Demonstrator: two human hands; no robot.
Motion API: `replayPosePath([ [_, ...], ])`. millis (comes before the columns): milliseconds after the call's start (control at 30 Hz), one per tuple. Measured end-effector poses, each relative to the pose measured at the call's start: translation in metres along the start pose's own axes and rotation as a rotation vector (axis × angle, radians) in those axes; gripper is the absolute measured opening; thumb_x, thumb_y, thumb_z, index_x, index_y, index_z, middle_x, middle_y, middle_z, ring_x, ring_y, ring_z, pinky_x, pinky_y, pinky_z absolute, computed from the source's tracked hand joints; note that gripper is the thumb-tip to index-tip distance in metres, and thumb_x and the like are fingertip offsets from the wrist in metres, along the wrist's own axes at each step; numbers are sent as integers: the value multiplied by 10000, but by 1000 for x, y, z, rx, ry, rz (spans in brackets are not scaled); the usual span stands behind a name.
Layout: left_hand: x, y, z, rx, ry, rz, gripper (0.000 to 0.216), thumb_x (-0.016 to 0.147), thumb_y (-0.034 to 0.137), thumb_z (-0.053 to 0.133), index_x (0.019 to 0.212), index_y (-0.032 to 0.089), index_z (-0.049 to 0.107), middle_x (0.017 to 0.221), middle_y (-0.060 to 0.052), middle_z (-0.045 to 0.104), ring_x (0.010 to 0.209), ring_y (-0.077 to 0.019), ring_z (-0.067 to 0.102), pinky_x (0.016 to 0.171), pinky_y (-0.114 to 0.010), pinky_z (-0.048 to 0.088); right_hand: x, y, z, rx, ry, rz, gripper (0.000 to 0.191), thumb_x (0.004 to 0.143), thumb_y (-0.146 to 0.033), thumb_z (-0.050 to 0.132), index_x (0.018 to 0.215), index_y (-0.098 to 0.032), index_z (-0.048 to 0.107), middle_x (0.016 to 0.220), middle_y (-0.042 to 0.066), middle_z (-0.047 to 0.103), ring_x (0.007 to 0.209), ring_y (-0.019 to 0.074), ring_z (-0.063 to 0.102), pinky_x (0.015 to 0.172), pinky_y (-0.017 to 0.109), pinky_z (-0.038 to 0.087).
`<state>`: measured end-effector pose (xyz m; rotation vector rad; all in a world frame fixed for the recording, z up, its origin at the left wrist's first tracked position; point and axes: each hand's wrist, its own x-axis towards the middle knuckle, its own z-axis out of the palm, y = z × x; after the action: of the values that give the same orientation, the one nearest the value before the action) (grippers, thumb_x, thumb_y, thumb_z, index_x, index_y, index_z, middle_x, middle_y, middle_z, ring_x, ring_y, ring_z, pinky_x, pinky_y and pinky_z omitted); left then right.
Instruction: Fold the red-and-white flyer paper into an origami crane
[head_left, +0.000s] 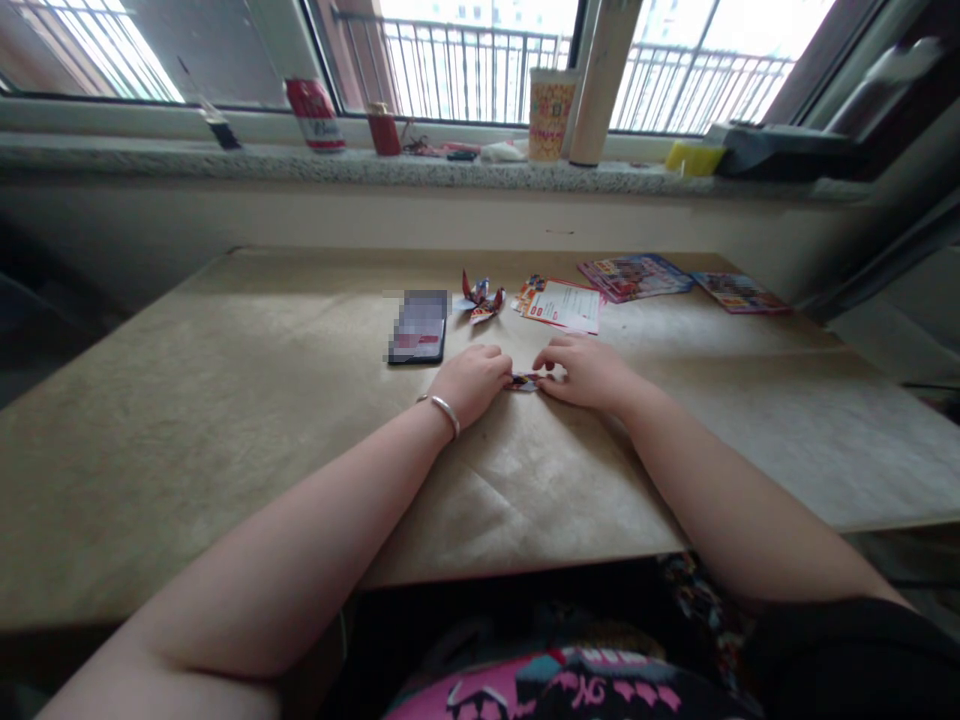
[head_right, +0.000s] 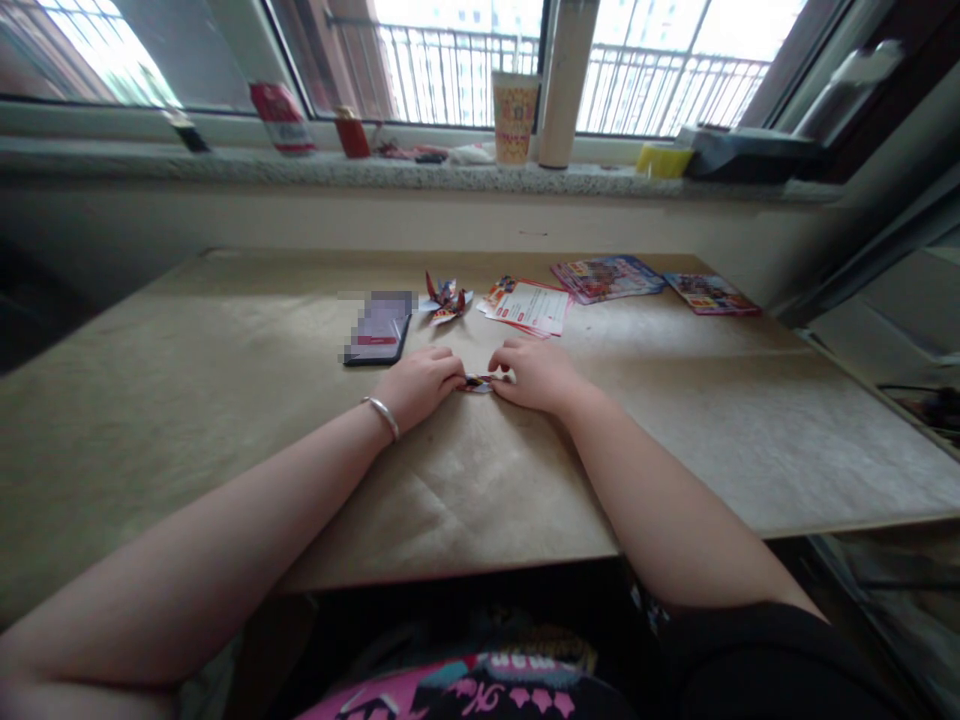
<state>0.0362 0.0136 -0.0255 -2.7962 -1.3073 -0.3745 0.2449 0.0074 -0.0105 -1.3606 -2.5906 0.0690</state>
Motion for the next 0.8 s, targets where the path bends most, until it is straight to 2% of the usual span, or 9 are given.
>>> replayPosePath([
  [67,1,-1,2,-37,21,16,196,922,245,532,841,161,690,880,-63,654,892,-205,601,823,-318,475,1,-5,2,21,38,-15,210,860,-352,586,977,-224,706,960,46,691,911,192,598,766,287,391],
  [200,0,-4,5,-115,51,34,183,901,293,578,881,173,714,893,-61,672,900,-206,604,858,-324,471,3,-12,4,-21,40,17,168,866,-273,551,860,-194,699,898,56,697,881,196,597,739,290,386],
  [467,-4,-15,-1,-130,14,-82,166,867,244,581,872,182,735,885,-64,669,818,-197,616,779,-306,479,0,5,4,25,32,105,130,829,-265,555,827,-201,668,870,40,682,800,169,581,666,262,367],
  [800,-3,-10,-4,-44,-3,-67,200,884,241,526,854,193,717,863,-55,645,799,-193,613,712,-285,466,-1,7,8,100,53,82,124,821,-270,558,826,-199,659,862,35,663,735,144,562,642,244,370],
])
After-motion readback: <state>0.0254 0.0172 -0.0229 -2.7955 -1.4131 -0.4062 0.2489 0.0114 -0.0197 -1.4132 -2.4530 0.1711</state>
